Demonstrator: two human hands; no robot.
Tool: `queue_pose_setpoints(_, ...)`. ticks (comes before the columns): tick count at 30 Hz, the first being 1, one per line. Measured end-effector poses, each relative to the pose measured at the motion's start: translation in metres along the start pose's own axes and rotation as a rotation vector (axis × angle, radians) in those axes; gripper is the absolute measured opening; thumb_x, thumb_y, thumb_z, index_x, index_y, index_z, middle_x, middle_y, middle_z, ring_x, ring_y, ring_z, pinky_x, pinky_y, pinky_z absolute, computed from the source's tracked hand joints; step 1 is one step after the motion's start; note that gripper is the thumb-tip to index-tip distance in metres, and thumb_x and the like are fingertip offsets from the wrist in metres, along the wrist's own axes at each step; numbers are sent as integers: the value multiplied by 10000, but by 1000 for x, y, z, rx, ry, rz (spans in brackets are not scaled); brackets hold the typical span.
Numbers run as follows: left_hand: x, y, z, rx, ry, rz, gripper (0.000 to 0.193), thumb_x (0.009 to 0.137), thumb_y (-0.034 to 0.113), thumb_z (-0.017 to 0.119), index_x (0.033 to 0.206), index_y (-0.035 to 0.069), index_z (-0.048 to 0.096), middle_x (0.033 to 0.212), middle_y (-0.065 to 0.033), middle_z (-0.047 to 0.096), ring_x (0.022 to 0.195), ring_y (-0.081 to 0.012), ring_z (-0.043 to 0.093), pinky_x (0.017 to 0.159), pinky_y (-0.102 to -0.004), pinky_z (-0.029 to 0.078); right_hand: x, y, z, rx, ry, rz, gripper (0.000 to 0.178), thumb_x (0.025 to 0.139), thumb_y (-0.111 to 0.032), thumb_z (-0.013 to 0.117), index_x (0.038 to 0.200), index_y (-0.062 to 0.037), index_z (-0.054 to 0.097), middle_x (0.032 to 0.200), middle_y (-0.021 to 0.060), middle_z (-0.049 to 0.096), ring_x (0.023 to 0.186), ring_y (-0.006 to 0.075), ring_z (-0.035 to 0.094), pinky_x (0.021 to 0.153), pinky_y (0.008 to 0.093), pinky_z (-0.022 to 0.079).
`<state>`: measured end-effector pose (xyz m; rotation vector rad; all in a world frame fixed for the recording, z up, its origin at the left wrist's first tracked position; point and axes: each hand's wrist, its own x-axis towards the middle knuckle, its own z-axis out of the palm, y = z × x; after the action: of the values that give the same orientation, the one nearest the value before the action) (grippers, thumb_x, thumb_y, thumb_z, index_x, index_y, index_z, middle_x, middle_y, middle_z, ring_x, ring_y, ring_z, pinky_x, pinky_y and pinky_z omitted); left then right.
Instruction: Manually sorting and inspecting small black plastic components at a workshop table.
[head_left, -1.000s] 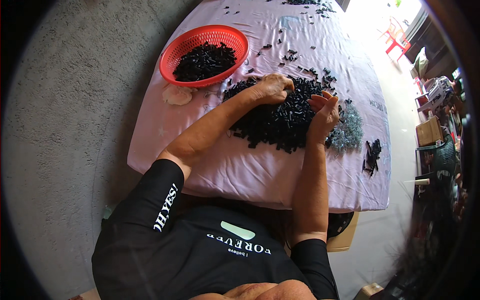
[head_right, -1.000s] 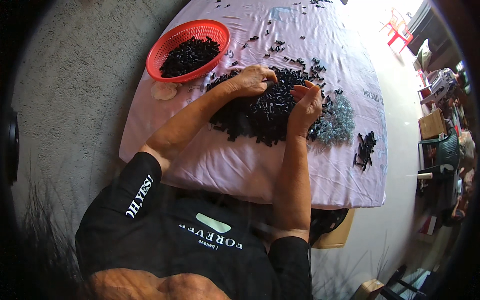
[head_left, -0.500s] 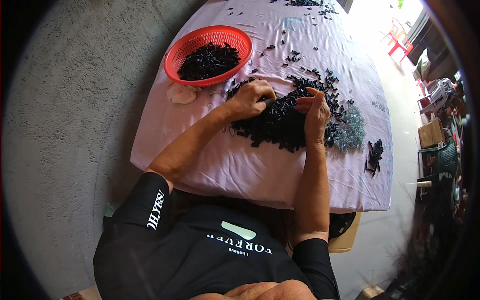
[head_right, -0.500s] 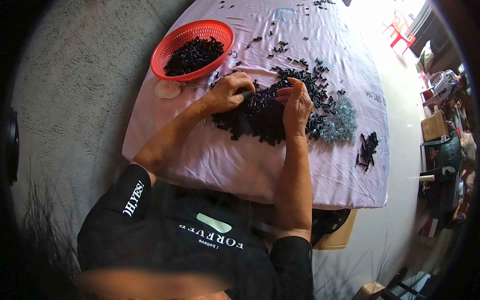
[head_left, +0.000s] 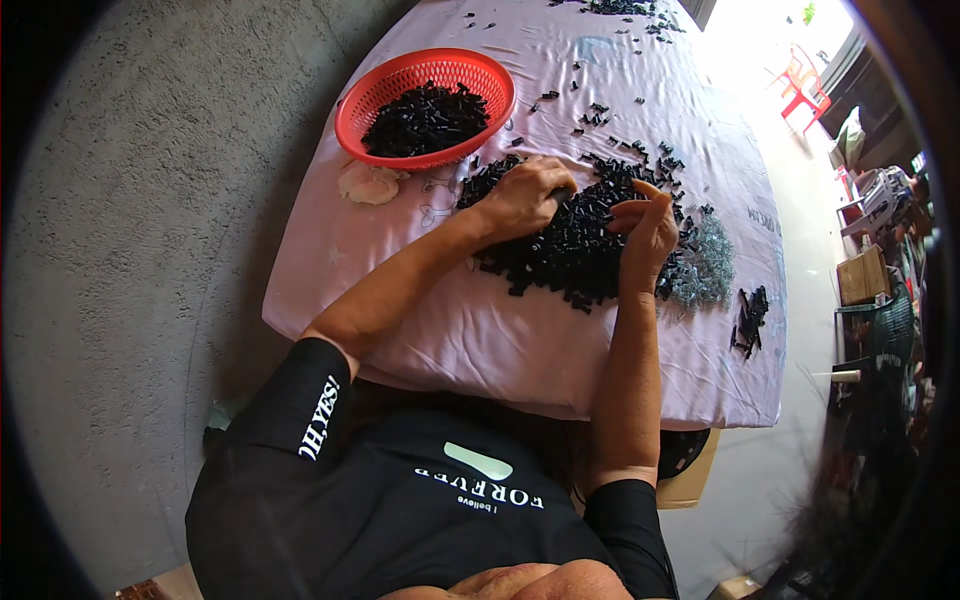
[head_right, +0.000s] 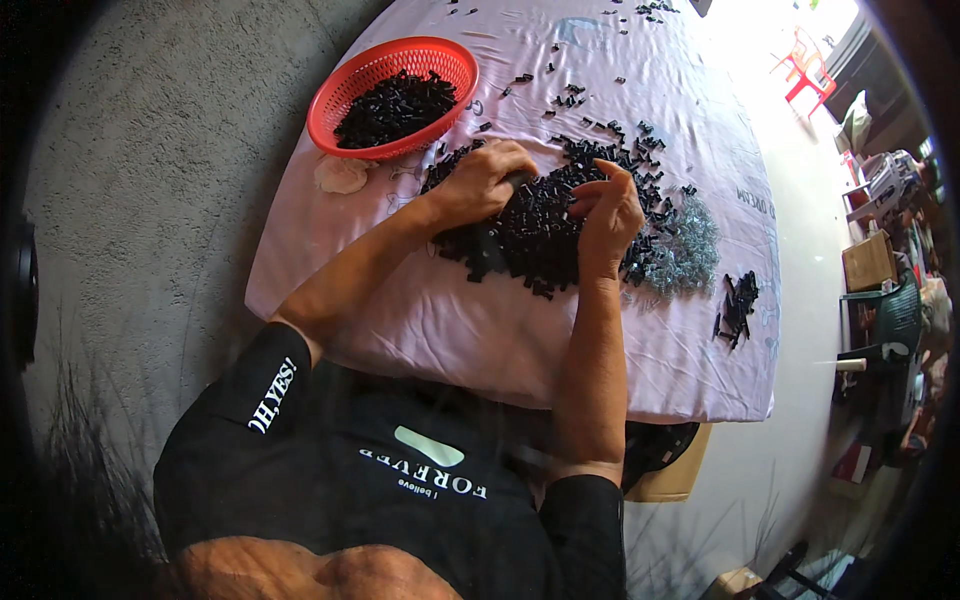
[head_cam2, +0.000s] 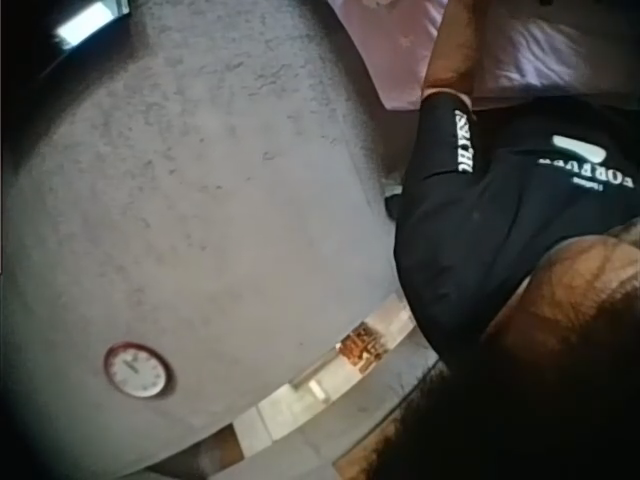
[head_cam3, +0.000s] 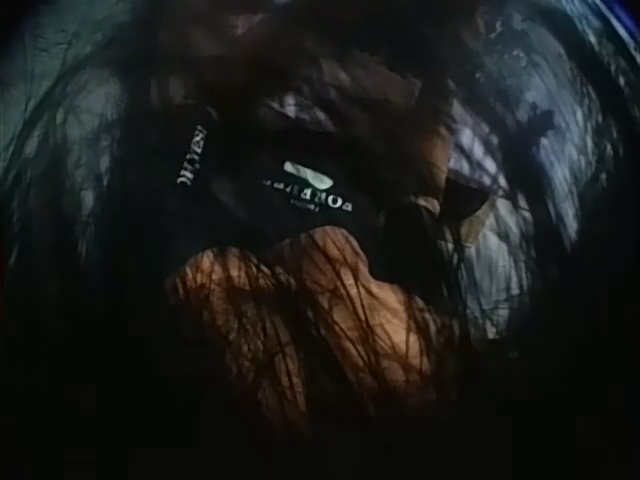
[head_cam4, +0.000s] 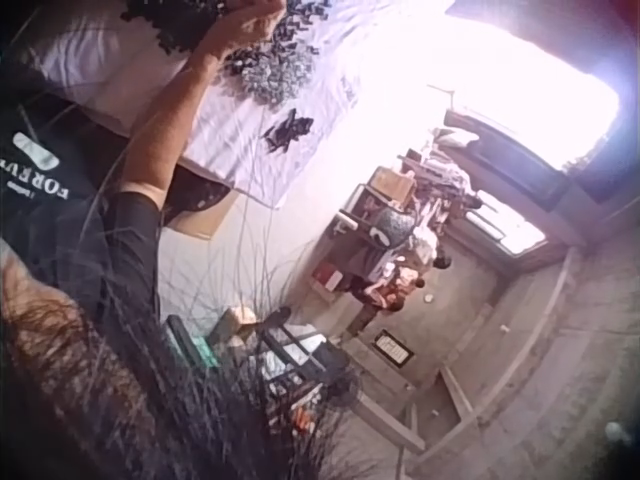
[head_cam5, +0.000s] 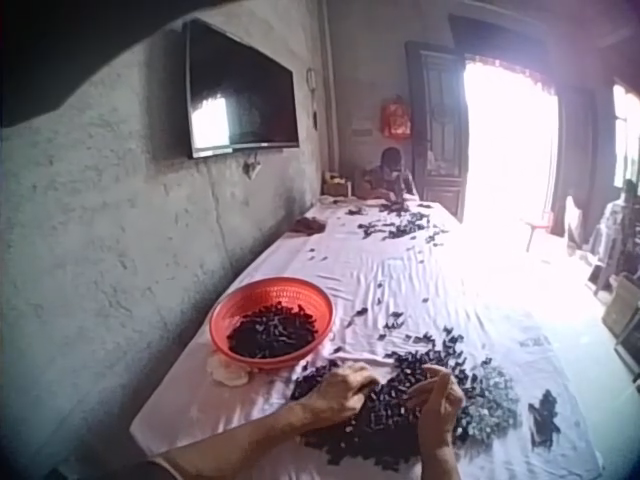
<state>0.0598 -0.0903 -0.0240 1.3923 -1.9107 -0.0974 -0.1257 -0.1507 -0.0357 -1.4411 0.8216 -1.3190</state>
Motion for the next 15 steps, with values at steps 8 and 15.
queue_pose_setpoints(8,21,-5,18,65,-246,-130,166,805,130,584,922,64,680,975,-152,663,982,-322,620,886,-416,474,5,9,1,-45,114,-23,429,1025,-365,409,1064,2,628,763,83,687,647,130,659,597,237,513)
queue_pose_setpoints(15,-20,23,3,-66,-39,37,162,733,53,617,892,53,644,918,-120,618,928,-330,587,833,-425,463,0,2,6,-286,-80,-122,155,948,-136,583,1022,-29,667,731,75,693,617,117,664,575,253,517)
